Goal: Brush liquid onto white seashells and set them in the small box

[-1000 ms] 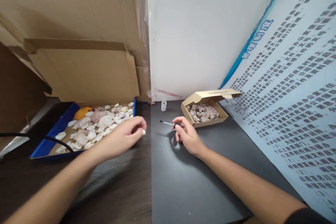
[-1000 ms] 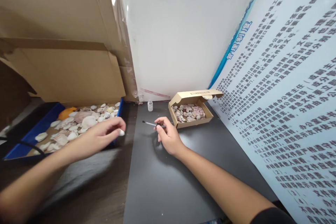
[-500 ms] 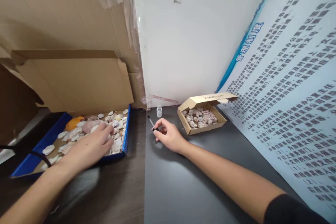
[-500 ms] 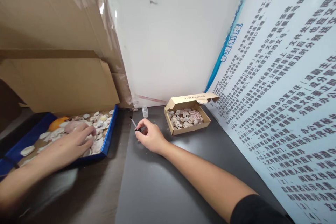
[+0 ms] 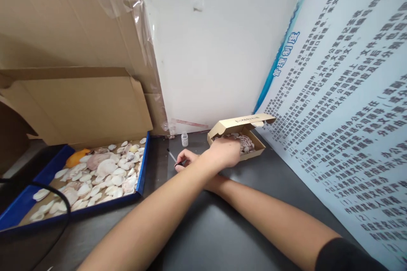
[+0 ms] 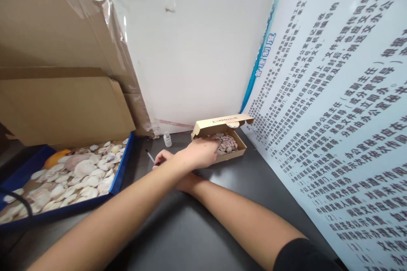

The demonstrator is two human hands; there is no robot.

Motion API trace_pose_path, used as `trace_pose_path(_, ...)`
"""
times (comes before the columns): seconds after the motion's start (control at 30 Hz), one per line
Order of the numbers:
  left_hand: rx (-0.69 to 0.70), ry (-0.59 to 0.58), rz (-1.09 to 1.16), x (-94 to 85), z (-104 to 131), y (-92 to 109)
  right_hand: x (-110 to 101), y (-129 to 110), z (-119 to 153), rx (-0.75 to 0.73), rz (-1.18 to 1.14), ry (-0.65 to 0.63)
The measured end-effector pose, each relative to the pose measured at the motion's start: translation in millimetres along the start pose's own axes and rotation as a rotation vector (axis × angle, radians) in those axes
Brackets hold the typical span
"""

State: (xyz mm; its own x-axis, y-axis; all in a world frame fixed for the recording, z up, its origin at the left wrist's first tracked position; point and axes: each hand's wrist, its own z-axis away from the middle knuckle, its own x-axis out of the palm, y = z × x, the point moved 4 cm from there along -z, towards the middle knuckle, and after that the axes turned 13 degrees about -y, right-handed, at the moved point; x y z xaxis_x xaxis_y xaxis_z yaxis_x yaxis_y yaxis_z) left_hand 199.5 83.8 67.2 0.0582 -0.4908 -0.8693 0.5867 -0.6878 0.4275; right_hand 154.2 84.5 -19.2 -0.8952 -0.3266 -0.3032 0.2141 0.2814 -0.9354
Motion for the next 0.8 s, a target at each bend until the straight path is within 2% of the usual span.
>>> trace_pose_path(0.1, -0.03, -0.097, -0.031, -0.9, -23, -8, 5, 2, 0, -0.066, -0.081, -0.136)
trace_pose_path(0.33, -0.046, -0.224, -0.062, -1.2, -38, -10, 4, 6, -4, -0.065, -0.075, -0.152)
trace_pose_path(0.5, -0.048, -0.22, -0.076, 0.1, -40, -10, 6, 6, -3, -0.028, -0.063, -0.151)
trace_pose_path(0.63, -0.047, -0.212, -0.06, -0.7, -35, -16, 6, 0, 1, -0.071, -0.066, -0.15)
trace_pose_path(0.8, -0.055, -0.127, -0.023, -3.1, -32, -17, 5, -7, 1, -0.088, -0.108, -0.148)
